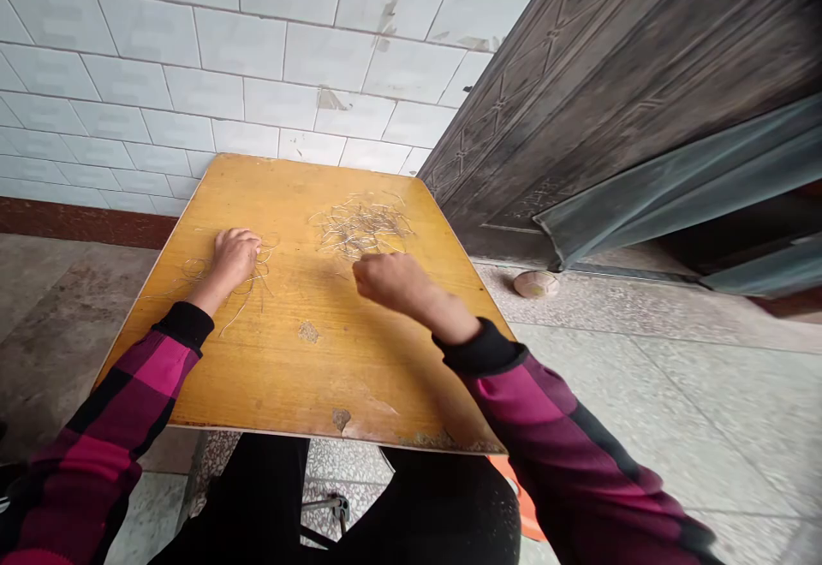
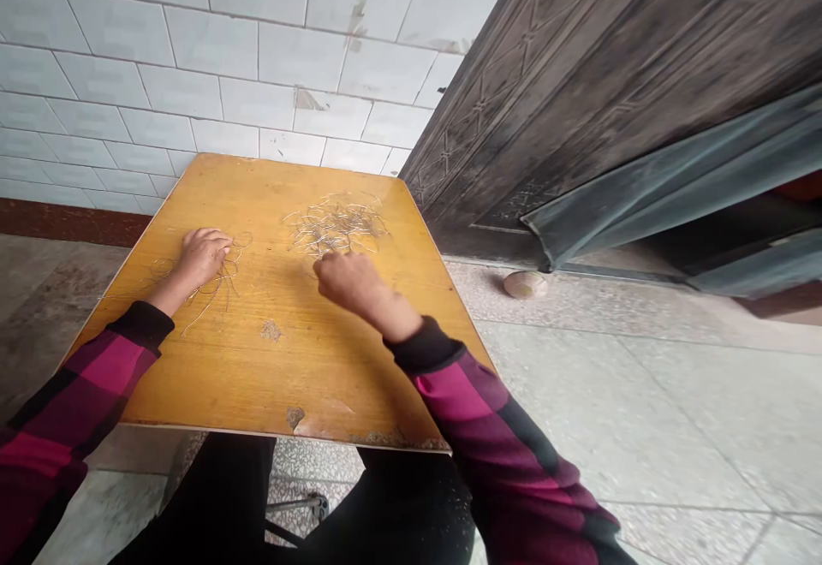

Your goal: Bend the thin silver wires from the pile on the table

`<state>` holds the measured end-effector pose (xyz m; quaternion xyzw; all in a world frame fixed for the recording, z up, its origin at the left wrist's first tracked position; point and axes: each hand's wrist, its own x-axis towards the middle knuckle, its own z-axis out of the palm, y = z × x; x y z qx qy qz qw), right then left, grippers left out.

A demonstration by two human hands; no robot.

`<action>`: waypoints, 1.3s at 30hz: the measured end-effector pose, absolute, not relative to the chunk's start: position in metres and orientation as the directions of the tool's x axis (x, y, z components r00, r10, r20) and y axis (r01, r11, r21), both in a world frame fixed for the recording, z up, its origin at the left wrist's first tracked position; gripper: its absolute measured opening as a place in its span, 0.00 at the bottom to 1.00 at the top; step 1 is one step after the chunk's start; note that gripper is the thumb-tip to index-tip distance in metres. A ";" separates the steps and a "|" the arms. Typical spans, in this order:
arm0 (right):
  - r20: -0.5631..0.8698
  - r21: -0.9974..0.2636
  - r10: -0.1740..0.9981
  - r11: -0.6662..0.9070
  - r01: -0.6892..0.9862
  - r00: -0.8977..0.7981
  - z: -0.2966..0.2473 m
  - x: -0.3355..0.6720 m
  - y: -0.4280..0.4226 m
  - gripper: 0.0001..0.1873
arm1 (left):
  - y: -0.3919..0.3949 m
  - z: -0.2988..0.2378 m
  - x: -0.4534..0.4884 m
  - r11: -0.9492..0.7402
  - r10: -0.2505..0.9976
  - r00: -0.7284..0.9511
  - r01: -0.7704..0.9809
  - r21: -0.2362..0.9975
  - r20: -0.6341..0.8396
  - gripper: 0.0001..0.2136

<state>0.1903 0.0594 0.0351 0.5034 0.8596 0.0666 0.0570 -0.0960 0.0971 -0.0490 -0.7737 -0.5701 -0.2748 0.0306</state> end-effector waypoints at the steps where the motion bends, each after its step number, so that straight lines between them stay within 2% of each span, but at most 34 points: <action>1: -0.012 0.169 0.884 0.462 0.871 -0.467 0.041 0.194 0.070 0.10 | 0.097 -0.047 -0.096 -0.352 0.860 0.193 0.895 0.275 0.473 0.12; 6: 0.102 0.123 0.925 0.353 0.927 -0.366 0.046 0.215 0.100 0.11 | 0.094 -0.026 -0.095 -0.392 0.823 0.083 0.798 0.458 0.562 0.13; 8: 0.129 0.028 0.912 0.390 0.920 -0.390 0.036 0.219 0.095 0.11 | 0.088 -0.013 -0.093 -0.456 0.794 0.063 0.720 0.523 0.605 0.13; 15: 0.244 -0.386 0.860 0.510 0.769 -0.448 -0.003 0.211 0.057 0.08 | 0.049 0.020 -0.078 -0.575 0.707 -0.062 0.529 0.624 0.705 0.11; 18: 0.318 -0.633 0.859 0.508 0.584 -0.402 -0.006 0.200 0.045 0.10 | 0.034 0.022 -0.066 -0.593 0.736 -0.062 0.421 0.687 0.674 0.08; 21: 0.250 -0.909 0.905 0.342 0.239 -0.345 -0.005 0.186 0.032 0.14 | 0.023 0.018 -0.050 -0.586 0.770 0.002 0.397 0.706 0.638 0.06; 24: 0.145 -0.989 0.909 0.147 -0.024 -0.390 -0.002 0.173 0.017 0.17 | 0.013 0.011 -0.034 -0.595 0.781 0.101 0.419 0.686 0.616 0.05; 28: 0.056 -0.981 0.912 -0.027 -0.195 -0.407 -0.002 0.166 0.007 0.16 | 0.003 0.003 -0.019 -0.601 0.796 0.184 0.354 0.717 0.576 0.05; 30: 0.020 -0.967 0.920 -0.082 -0.242 -0.391 -0.002 0.168 0.006 0.15 | -0.001 0.002 -0.016 -0.506 0.861 0.172 0.211 0.836 0.478 0.05; 32: -0.008 -0.948 0.924 -0.128 -0.290 -0.382 -0.002 0.172 0.006 0.15 | -0.002 0.002 -0.016 -0.301 0.935 0.177 -0.053 0.952 0.306 0.07; 33: -0.020 -0.940 0.919 -0.151 -0.307 -0.393 -0.002 0.175 0.006 0.15 | -0.002 0.003 -0.017 -0.171 0.955 0.209 -0.198 0.965 0.212 0.07; 36: -0.045 -0.932 0.885 -0.204 -0.300 -0.464 -0.001 0.184 0.006 0.13 | 0.000 0.005 -0.022 0.178 0.926 0.378 -0.476 0.862 0.017 0.09; 39: -0.042 -0.953 0.849 -0.192 -0.233 -0.527 0.000 0.192 0.006 0.12 | 0.000 0.005 -0.027 0.376 0.846 0.529 -0.498 0.781 -0.069 0.11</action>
